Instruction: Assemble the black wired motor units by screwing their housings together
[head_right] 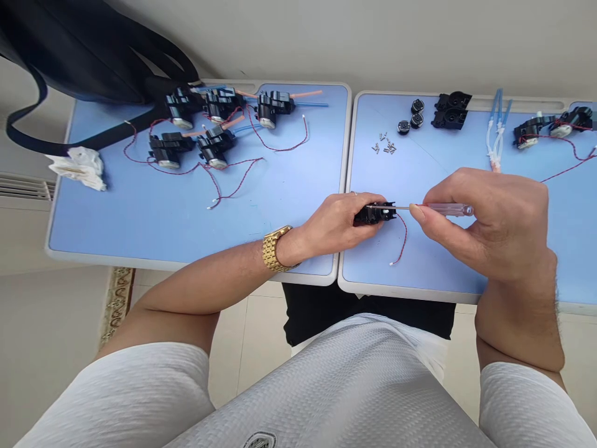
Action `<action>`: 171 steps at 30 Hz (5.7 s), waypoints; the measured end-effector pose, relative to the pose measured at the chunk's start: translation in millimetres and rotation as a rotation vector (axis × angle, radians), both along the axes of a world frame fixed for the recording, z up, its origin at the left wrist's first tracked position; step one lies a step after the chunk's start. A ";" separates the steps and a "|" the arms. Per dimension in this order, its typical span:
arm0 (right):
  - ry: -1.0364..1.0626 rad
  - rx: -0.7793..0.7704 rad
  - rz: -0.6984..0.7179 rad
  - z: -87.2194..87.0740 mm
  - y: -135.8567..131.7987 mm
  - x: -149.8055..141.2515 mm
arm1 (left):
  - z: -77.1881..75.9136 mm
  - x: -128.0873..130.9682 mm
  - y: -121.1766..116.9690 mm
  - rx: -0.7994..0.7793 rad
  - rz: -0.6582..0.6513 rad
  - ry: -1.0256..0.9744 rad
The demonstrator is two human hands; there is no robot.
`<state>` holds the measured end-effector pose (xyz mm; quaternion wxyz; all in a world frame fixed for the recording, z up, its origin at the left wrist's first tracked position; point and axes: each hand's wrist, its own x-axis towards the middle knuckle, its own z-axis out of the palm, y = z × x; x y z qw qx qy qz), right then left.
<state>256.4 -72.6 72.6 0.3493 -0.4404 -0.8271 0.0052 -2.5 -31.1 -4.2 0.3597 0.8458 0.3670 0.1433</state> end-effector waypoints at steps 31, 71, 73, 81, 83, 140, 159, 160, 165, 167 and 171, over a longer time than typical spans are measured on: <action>0.080 -0.008 -0.040 -0.7 2.1 -1.5 | -1.9 -0.3 -0.5 0.014 0.029 -0.190; 0.050 -0.046 -0.028 3.1 -2.6 -2.1 | -6.8 -0.8 0.5 0.033 0.020 -0.158; 0.078 -0.069 -0.026 3.4 -3.7 -1.4 | -6.2 -0.8 0.6 0.029 0.021 -0.152; 0.081 -0.100 -0.018 3.9 -4.2 -1.9 | -2.6 0.1 -0.2 0.033 0.013 -0.145; 0.081 -0.096 -0.021 3.2 -4.1 -1.9 | -2.7 0.2 -0.2 0.038 0.010 -0.149; 0.047 -0.037 -0.019 3.9 -3.7 -2.4 | -6.9 -0.3 0.6 0.072 -0.007 -0.167; -0.016 -0.009 0.007 5.2 -1.1 -2.6 | -6.9 -0.1 -2.1 0.093 -0.005 -0.051; -0.022 -0.008 0.000 5.2 -1.5 -2.6 | -6.8 -0.1 -2.3 0.094 -0.006 -0.043; -0.055 -0.099 -0.039 6.8 -9.0 -3.4 | -4.8 0.3 -2.9 0.090 -0.018 -0.001; -0.049 -0.167 -0.046 7.1 -12.7 -3.4 | -3.6 0.2 -2.7 0.083 -0.023 0.004; -0.030 -0.208 -0.048 4.8 -14.8 -1.9 | -1.2 -0.3 -2.1 0.065 -0.037 0.007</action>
